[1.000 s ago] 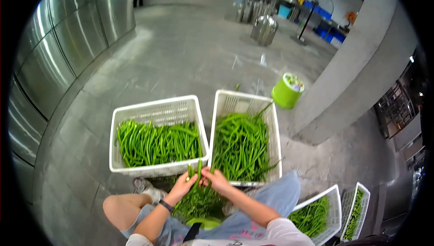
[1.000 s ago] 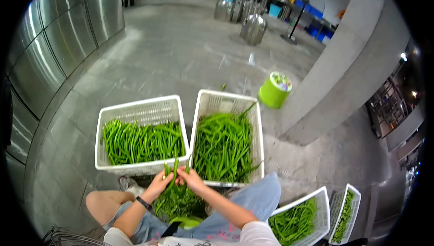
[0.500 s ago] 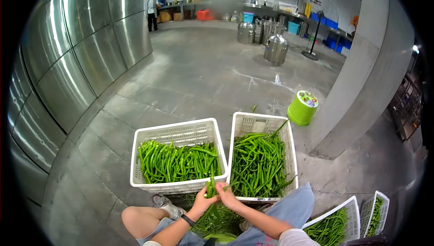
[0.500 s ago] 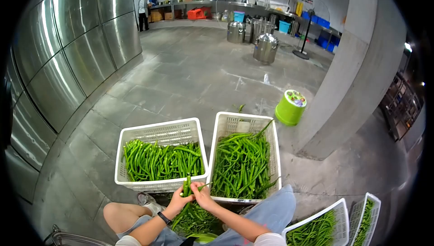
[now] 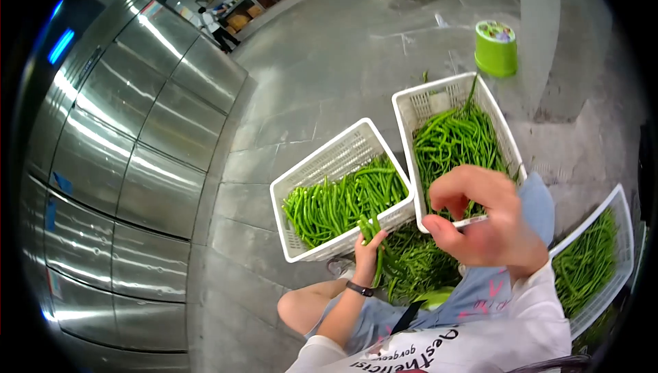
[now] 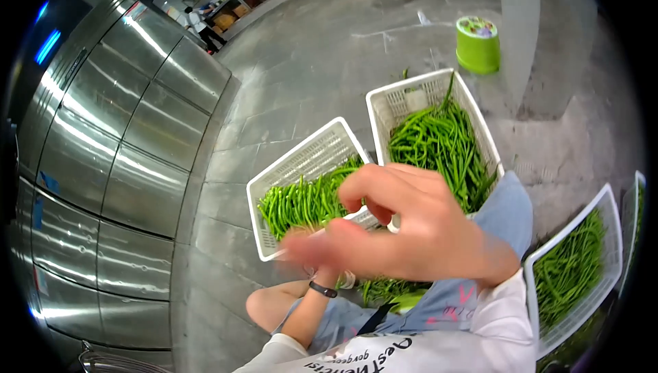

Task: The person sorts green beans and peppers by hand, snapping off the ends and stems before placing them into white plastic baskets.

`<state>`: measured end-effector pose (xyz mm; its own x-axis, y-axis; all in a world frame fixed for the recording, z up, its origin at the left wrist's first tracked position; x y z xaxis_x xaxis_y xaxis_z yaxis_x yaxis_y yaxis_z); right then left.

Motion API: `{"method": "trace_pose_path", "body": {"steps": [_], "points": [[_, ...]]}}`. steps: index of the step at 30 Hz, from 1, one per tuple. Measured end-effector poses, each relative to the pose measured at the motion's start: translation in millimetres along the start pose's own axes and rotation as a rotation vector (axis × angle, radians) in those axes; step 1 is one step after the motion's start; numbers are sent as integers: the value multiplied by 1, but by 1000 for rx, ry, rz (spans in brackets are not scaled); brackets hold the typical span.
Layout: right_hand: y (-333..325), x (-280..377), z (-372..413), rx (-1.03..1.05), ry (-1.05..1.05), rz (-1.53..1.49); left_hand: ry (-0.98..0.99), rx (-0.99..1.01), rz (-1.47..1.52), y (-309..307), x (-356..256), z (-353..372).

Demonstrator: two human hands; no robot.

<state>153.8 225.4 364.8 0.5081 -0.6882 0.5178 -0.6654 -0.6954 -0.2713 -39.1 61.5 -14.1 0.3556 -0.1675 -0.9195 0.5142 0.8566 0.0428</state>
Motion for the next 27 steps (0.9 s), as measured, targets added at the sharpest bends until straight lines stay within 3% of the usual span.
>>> {"method": "trace_pose_path", "body": {"steps": [3, 5, 6, 7, 9, 12, 15, 17, 18, 19, 20, 22, 25, 26, 27], "points": [[-27, 35, -9, -138, 31, -44, 63, 17, -60, 4, 8, -2], [-40, 47, -2, -214, -59, 49, 88, 22, -83, 5, 10, -3], [-47, 53, 1, -256, -101, 99, 221, 67, -121, 3, 10, -10], [-48, 63, -4, -113, -115, 135, 147, 49, -106, 1, 9, -6], [-63, 81, 13, -46, -286, 435, 76, 50, -50, 5, 8, 0], [-79, 123, 119, -380, -779, 1179, 94, 48, -60, -3, 12, -5], [-83, 157, 127, -770, -1335, 347, 77, 57, -4, -3, 14, -5], [-84, 157, 134, -683, -1182, 377, 50, 51, 41, 0, 9, 1], [-93, 146, 149, -763, -1140, 386, 90, 33, 23, -3, 13, -3], [-103, 134, 164, -612, -880, 548, 103, 60, -21, -4, 20, -9], [-114, 122, 164, -838, -908, 432, 137, 87, -37, -2, 15, -6], [-110, 55, 139, -961, -616, 79, 181, 123, -118, 4, 3, 1], [-41, -120, 131, -644, 372, -433, 224, 267, -145, 25, -9, 10], [16, -150, 117, -245, 582, -160, 215, 330, -153, 34, -8, 11], [69, -186, 128, 130, 818, -175, 257, 360, -243, 41, -15, 17]]}}
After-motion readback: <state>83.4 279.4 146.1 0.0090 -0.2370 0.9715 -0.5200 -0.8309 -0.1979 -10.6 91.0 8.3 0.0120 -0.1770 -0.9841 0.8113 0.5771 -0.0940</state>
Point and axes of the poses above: each hand's wrist, its own z-axis away from the middle knuckle, its own y-axis out of the palm, x = y × z, the point moved 10 cm from there along -z, towards the middle knuckle, and after that the axes turned 6 degrees about -z, right-handed, at the moved point
